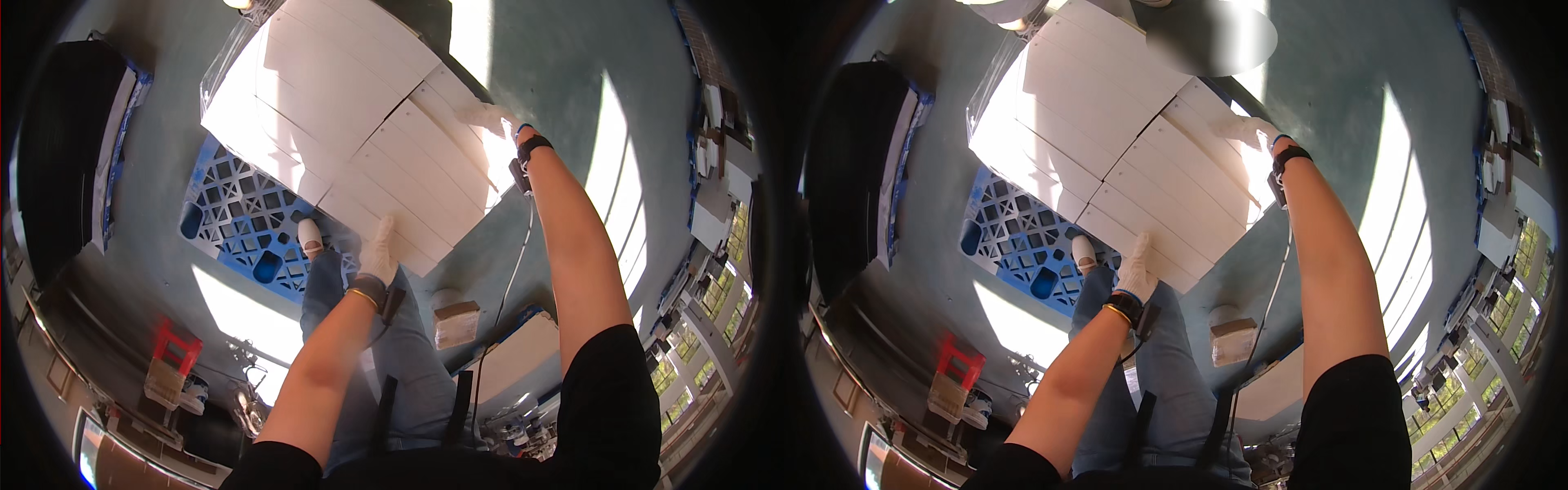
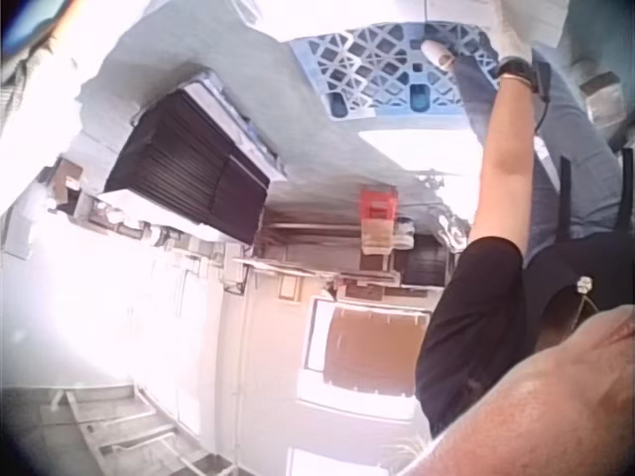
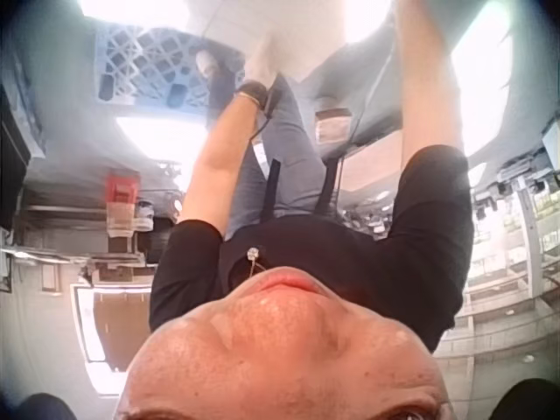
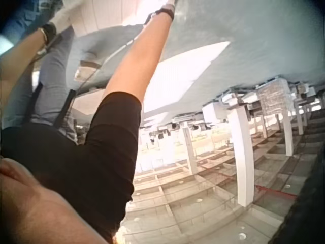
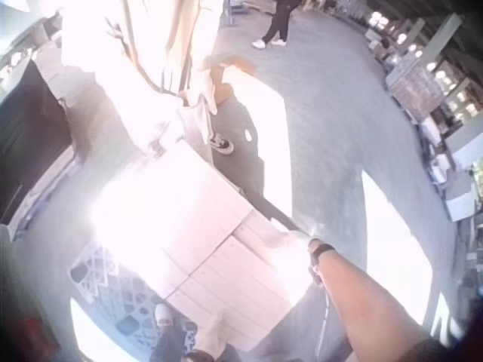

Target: Wrapping a stack of white furniture panels with plastic wrap.

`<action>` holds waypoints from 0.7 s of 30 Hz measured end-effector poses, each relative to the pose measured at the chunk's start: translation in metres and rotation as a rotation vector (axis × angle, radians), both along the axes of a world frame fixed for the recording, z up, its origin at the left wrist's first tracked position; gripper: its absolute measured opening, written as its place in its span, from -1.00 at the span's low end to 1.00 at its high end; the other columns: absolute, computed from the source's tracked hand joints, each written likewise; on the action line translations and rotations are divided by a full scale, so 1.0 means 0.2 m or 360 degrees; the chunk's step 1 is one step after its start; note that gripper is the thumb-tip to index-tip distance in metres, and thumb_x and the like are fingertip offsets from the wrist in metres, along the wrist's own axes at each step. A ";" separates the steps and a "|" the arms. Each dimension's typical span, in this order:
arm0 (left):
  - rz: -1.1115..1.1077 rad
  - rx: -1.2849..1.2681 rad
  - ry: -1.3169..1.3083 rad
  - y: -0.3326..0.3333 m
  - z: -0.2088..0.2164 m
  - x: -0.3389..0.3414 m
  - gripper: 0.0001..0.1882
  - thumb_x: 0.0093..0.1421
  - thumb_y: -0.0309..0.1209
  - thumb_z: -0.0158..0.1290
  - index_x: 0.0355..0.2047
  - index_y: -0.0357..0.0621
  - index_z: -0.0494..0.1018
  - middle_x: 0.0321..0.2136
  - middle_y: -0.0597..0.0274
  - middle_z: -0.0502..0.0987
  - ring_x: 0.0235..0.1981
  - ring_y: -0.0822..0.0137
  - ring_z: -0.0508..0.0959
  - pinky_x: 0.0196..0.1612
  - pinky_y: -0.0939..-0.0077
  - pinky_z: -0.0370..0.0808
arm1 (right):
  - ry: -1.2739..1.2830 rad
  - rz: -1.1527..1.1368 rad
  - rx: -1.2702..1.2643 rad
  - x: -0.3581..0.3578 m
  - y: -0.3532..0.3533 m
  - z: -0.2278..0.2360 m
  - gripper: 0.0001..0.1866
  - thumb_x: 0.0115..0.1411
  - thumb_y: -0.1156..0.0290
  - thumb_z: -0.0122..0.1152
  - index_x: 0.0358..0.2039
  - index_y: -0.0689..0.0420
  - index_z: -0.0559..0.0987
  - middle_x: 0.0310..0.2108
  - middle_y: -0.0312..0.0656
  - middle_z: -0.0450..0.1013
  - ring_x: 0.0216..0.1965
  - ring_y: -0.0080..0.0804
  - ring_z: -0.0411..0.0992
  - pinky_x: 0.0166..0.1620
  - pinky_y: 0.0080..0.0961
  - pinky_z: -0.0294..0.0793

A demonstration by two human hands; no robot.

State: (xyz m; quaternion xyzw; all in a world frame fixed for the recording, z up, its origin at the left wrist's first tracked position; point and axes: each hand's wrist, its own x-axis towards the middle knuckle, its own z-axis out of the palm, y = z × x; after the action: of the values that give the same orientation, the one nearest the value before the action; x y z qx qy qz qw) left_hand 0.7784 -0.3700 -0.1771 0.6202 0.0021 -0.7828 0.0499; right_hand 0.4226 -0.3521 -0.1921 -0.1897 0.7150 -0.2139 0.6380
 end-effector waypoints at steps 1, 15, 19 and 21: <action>0.0044 -0.0038 0.0009 -0.01 0.01 -0.01 -0.40 0.07 -0.22 0.22 0.06 -0.15 0.26 -0.07 0.27 0.41 -0.05 0.33 0.44 -0.09 0.33 0.45 | -0.0062 -0.0029 -0.0062 0.00 -0.04 -0.04 -0.43 0.27 0.04 -0.16 0.18 0.13 0.27 0.19 -0.11 0.20 0.21 -0.29 0.17 0.22 -0.39 0.11; -0.0315 -0.0828 -0.0261 0.03 -0.06 -0.02 -0.32 -0.04 -0.21 0.26 0.04 -0.17 0.25 -0.15 0.30 0.39 -0.16 0.43 0.39 -0.26 0.57 0.40 | -0.0584 -0.0322 -0.0511 -0.10 0.14 -0.23 -0.36 0.14 -0.01 0.08 0.13 0.15 0.35 0.13 -0.12 0.30 0.15 -0.35 0.23 0.17 -0.48 0.17; -0.0286 -0.0862 -0.0282 0.02 -0.02 -0.02 -0.34 -0.05 -0.20 0.26 0.02 -0.18 0.29 -0.14 0.30 0.40 -0.17 0.40 0.39 -0.17 0.52 0.37 | -0.0526 -0.0430 -0.0494 -0.07 0.11 -0.21 -0.34 0.10 -0.01 0.14 0.11 0.16 0.37 0.11 -0.15 0.32 0.14 -0.36 0.25 0.15 -0.49 0.19; -0.0316 -0.0813 -0.0299 0.01 0.02 -0.05 -0.36 -0.05 -0.19 0.25 0.00 -0.19 0.31 -0.15 0.30 0.41 -0.17 0.40 0.39 -0.15 0.51 0.36 | -0.0474 -0.0479 -0.0481 -0.07 0.11 -0.19 -0.33 0.08 -0.01 0.17 0.10 0.17 0.38 0.10 -0.16 0.33 0.13 -0.37 0.25 0.14 -0.50 0.20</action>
State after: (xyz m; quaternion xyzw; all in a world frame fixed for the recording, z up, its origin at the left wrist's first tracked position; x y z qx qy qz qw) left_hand 0.7693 -0.3679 -0.1739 0.6546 -0.2605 -0.6981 0.1274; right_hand 0.4095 -0.3298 -0.2304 -0.1408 0.5933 -0.4365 0.6615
